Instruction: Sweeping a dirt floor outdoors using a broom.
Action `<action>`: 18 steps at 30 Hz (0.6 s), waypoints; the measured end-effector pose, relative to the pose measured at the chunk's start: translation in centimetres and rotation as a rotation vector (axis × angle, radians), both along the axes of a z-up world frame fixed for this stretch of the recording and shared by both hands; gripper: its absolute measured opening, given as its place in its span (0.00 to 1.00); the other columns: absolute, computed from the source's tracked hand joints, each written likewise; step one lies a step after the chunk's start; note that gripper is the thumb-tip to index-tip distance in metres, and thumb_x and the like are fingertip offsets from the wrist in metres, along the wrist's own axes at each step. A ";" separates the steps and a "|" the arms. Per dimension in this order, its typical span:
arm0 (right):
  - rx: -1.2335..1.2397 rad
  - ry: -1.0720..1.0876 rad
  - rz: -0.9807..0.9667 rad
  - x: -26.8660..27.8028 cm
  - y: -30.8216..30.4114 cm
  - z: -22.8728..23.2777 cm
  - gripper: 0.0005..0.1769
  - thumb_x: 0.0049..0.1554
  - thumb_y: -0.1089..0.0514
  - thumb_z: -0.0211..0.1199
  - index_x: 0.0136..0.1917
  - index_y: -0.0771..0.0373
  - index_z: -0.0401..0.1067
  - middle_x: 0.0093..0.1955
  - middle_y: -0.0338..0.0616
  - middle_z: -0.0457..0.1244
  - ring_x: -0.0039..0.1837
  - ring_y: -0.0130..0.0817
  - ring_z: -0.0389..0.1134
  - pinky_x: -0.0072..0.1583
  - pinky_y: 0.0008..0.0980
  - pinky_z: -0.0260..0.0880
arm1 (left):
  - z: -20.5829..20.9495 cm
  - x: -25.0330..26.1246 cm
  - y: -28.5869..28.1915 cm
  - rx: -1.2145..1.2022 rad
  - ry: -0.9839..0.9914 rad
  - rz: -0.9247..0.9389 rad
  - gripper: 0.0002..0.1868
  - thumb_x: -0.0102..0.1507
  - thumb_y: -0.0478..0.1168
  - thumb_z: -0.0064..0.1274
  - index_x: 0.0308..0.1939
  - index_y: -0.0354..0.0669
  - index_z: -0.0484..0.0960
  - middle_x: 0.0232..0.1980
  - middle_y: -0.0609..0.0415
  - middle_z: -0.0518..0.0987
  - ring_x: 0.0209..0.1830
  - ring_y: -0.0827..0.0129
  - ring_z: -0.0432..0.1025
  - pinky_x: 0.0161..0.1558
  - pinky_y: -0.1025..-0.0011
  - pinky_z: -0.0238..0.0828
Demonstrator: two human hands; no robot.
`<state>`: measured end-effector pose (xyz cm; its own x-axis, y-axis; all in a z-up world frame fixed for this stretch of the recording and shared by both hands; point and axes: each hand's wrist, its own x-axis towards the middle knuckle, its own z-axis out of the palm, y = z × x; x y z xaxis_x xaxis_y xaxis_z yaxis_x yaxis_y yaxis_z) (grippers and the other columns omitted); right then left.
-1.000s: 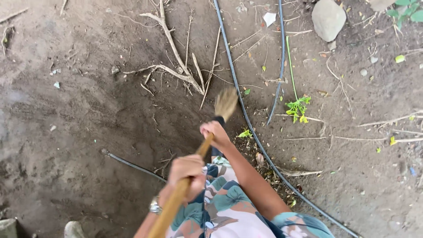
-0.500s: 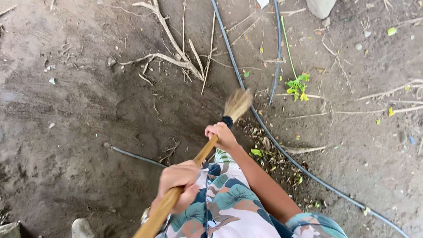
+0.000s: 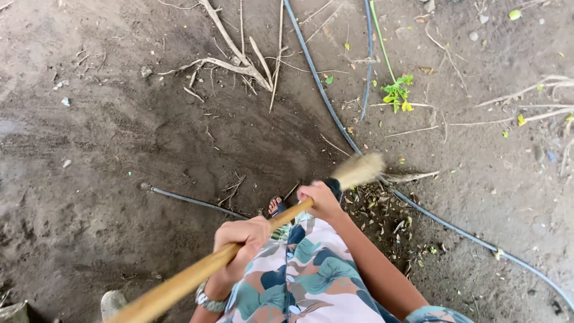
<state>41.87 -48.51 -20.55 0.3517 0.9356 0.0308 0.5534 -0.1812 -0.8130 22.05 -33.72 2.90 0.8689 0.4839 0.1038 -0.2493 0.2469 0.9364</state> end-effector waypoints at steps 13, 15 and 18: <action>0.075 0.009 0.076 0.8 -4.7 -6.4 0.06 0.45 0.64 0.62 0.36 0.55 0.68 0.33 0.42 0.64 0.39 0.47 0.67 0.44 0.41 0.64 | -4.5 3.6 -6.7 0.328 0.113 -0.054 0.13 0.56 0.28 0.48 0.20 0.37 0.60 0.21 0.52 0.65 0.22 0.67 0.60 0.30 0.70 0.59; -0.001 0.078 0.066 1.3 -7.9 -5.1 0.07 0.42 0.65 0.63 0.35 0.56 0.69 0.31 0.43 0.64 0.38 0.48 0.68 0.41 0.40 0.66 | -4.4 3.8 -8.0 0.220 0.141 -0.046 0.14 0.57 0.28 0.47 0.21 0.36 0.60 0.22 0.53 0.65 0.23 0.69 0.60 0.31 0.71 0.59; -0.091 0.112 0.006 1.2 -9.5 -2.0 0.08 0.40 0.66 0.62 0.34 0.55 0.70 0.30 0.44 0.64 0.37 0.48 0.69 0.39 0.41 0.67 | -2.7 2.8 -8.8 0.047 0.174 0.069 0.14 0.58 0.28 0.47 0.20 0.34 0.61 0.22 0.52 0.66 0.24 0.68 0.60 0.30 0.70 0.60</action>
<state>43.12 -57.99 -22.55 0.3430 0.9347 -0.0937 0.4609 -0.2543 -0.8502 24.89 -42.57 0.23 0.8407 0.5411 -0.0212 -0.0977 0.1901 0.9769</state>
